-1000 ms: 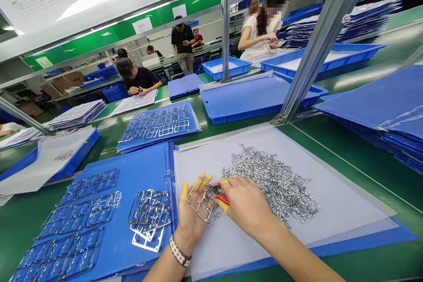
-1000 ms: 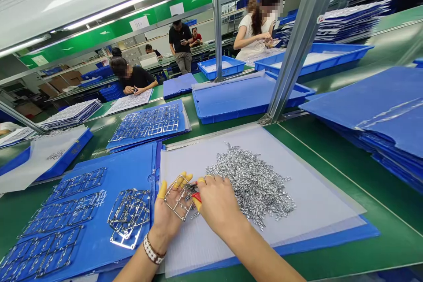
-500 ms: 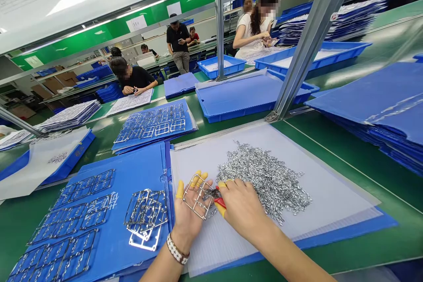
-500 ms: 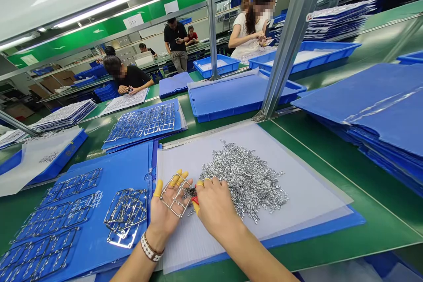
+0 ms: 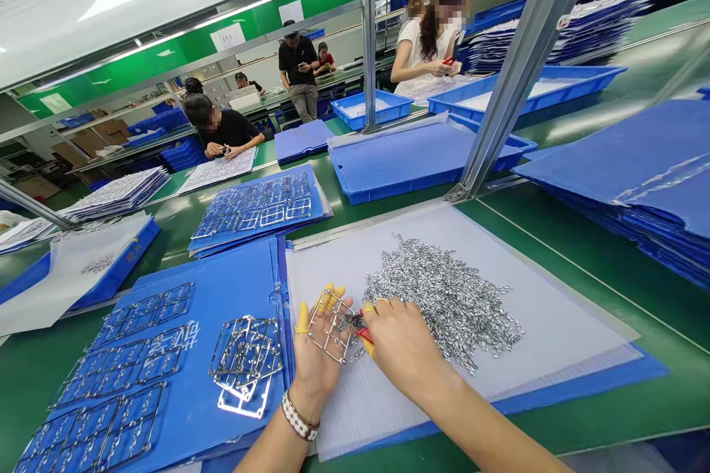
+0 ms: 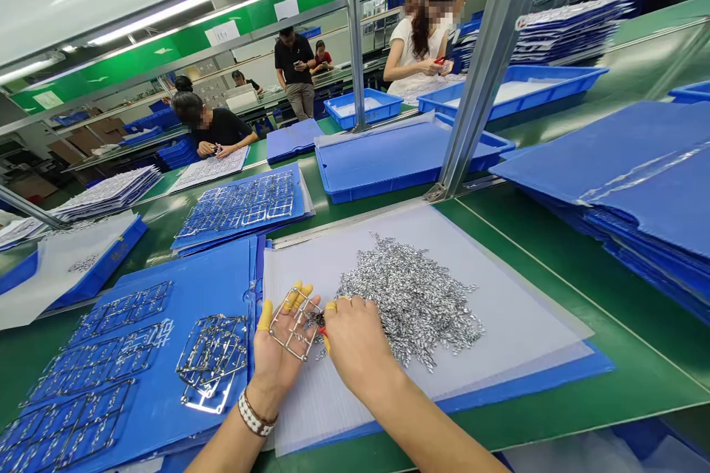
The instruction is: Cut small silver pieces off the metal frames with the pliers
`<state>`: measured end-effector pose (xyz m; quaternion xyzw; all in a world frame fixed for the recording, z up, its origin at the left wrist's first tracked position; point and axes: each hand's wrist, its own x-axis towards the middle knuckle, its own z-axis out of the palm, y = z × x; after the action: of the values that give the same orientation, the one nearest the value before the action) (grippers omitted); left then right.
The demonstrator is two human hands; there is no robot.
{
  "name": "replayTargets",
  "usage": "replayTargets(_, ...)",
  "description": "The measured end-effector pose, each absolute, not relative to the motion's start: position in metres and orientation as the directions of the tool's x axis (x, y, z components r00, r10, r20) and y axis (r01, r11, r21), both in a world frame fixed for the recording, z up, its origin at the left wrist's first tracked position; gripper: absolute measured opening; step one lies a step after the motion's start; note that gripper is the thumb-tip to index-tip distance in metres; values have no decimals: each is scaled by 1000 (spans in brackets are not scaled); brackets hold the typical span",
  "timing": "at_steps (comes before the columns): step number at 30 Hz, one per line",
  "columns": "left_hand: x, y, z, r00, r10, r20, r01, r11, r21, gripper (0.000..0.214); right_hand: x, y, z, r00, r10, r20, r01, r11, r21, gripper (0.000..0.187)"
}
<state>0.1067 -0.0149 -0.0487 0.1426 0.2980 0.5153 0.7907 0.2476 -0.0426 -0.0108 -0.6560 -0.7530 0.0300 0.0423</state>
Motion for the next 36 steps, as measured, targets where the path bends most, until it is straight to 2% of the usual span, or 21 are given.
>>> replayTargets(7, 104, -13, -46, 287, 901, -325, -745, 423, 515, 47, 250, -51, -14, -121, 992, 44, 986, 125, -111, 18)
replayTargets(14, 106, -13, -46, 262, 908, -326, -749, 404, 525, 46, 237, -60, -16, -171, 985, 14, 968, 170, -186, 24)
replayTargets(26, 109, -15, -47, 210, 929, -304, -758, 351, 550, 44, 233, -58, -19, -164, 986, 28, 970, 166, -178, 28)
replayTargets(32, 108, -14, -47, 182, 928, -325, -734, 349, 583, 46, 229, -57, -22, -180, 982, 51, 977, 185, -110, 19)
replayTargets(36, 112, -16, -51, 174, 931, -320, -692, 346, 633, 49, 240, -61, -25, -162, 979, 124, 979, 176, -104, 12)
